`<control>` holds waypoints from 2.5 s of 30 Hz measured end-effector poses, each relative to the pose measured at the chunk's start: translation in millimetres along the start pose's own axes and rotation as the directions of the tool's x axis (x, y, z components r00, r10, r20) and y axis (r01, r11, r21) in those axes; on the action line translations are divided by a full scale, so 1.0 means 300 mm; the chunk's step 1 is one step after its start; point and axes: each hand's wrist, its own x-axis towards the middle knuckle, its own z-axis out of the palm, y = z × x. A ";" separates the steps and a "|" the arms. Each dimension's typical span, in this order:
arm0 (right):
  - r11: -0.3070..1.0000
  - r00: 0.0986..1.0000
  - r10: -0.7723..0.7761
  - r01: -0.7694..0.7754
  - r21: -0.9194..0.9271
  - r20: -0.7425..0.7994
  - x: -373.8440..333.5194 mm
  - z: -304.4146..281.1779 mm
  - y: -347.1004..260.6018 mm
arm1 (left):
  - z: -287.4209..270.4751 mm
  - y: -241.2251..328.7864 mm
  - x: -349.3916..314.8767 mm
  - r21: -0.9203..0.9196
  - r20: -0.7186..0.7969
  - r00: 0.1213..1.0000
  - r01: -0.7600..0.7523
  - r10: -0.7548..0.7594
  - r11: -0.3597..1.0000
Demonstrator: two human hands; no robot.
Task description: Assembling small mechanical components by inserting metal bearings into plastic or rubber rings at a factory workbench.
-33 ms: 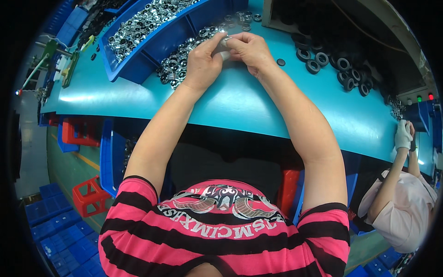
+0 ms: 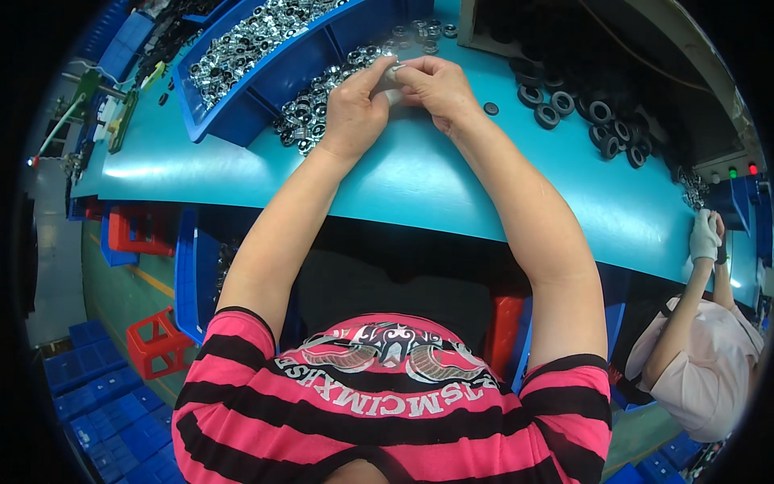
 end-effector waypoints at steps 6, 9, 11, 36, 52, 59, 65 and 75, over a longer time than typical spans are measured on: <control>0.995 0.996 0.011 -0.020 0.097 0.088 -0.006 -0.012 -0.022 | -0.005 0.022 0.000 -0.289 0.026 0.981 0.193 -0.194 0.938; 0.992 0.996 0.010 -0.022 0.127 0.092 -0.001 -0.008 -0.024 | -0.004 0.018 0.005 -0.365 0.051 0.964 0.263 -0.263 0.893; 0.994 0.998 0.016 -0.023 0.108 0.068 0.000 -0.010 -0.016 | -0.005 0.026 0.006 -0.308 0.043 0.975 0.222 -0.220 0.925; 0.999 0.990 -0.037 0.038 -0.005 0.137 0.000 -0.048 -0.054 | -0.004 0.005 0.015 -0.426 0.107 0.965 0.262 -0.239 0.866; 0.986 0.974 0.013 0.025 -0.165 0.225 -0.031 -0.064 -0.113 | -0.016 0.009 0.013 -0.417 -0.009 0.991 0.116 -0.132 0.901; 0.974 0.975 -0.058 0.102 -0.202 0.213 -0.041 -0.056 -0.114 | -0.010 -0.001 0.008 -0.238 -0.048 0.986 0.143 -0.159 0.961; 0.953 0.973 -0.051 0.115 -0.281 0.224 -0.053 -0.036 -0.113 | -0.003 -0.013 0.005 -0.123 -0.134 0.988 0.057 -0.073 0.991; 0.767 0.980 -0.163 0.199 -0.610 0.115 -0.050 -0.067 -0.144 | -0.029 0.009 -0.003 -0.083 -0.157 0.987 0.004 -0.018 0.997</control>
